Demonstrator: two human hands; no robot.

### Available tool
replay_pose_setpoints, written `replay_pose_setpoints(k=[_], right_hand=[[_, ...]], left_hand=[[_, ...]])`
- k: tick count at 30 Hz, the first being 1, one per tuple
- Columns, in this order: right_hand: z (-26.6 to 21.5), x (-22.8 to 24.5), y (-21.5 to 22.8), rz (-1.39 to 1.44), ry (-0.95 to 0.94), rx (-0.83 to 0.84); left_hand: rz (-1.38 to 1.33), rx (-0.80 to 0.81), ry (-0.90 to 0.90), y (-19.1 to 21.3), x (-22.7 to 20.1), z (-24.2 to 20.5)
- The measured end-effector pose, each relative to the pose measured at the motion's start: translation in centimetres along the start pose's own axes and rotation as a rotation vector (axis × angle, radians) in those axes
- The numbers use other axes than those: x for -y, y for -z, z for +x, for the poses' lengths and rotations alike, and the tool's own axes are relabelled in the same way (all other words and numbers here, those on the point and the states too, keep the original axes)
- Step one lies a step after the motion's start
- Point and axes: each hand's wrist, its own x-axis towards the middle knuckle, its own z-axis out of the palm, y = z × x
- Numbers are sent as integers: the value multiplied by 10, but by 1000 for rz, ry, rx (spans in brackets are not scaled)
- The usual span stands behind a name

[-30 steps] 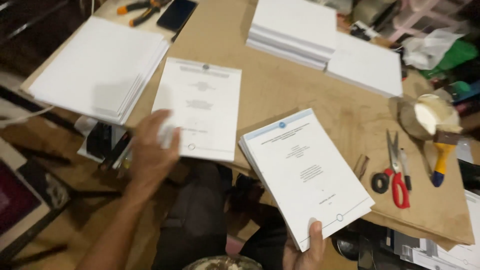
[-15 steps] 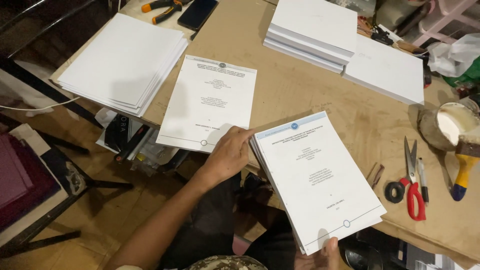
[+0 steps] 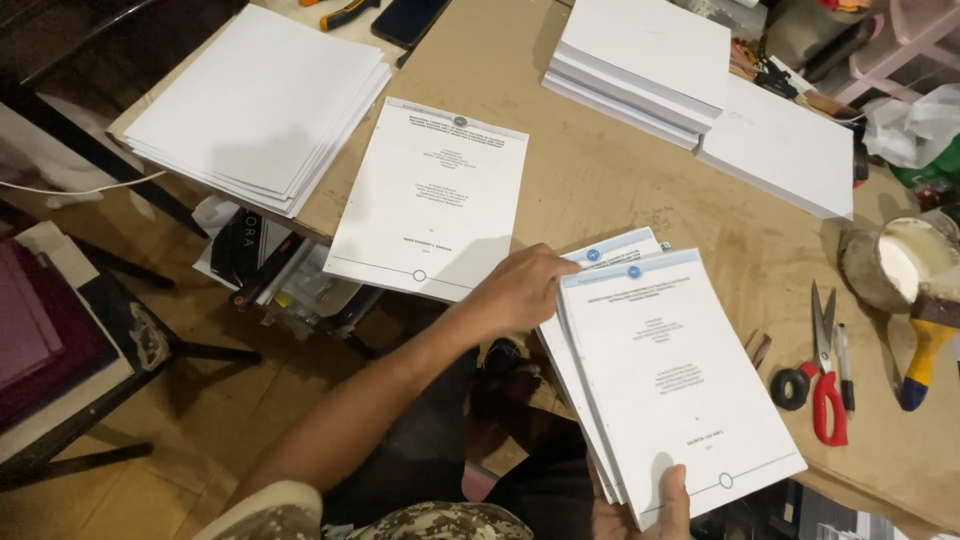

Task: The person cuts a white cover sheet with scissors, then gathers printed pages and stacks them with the cover. They align the stack and use a brush to smooth the edges of the assembled book.

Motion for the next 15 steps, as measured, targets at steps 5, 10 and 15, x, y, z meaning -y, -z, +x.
replay_pose_setpoints(k=[5,10,15], right_hand=[[-3,6,-7,-56,-106,-156],[2,6,-4,-42,-123,-140],[-3,10,-8,-105,-131,-142]], left_hand=[[-9,95,36,15,15,25],[74,30,357,29,-8,-17],[142,-48,251,3,28,-25]])
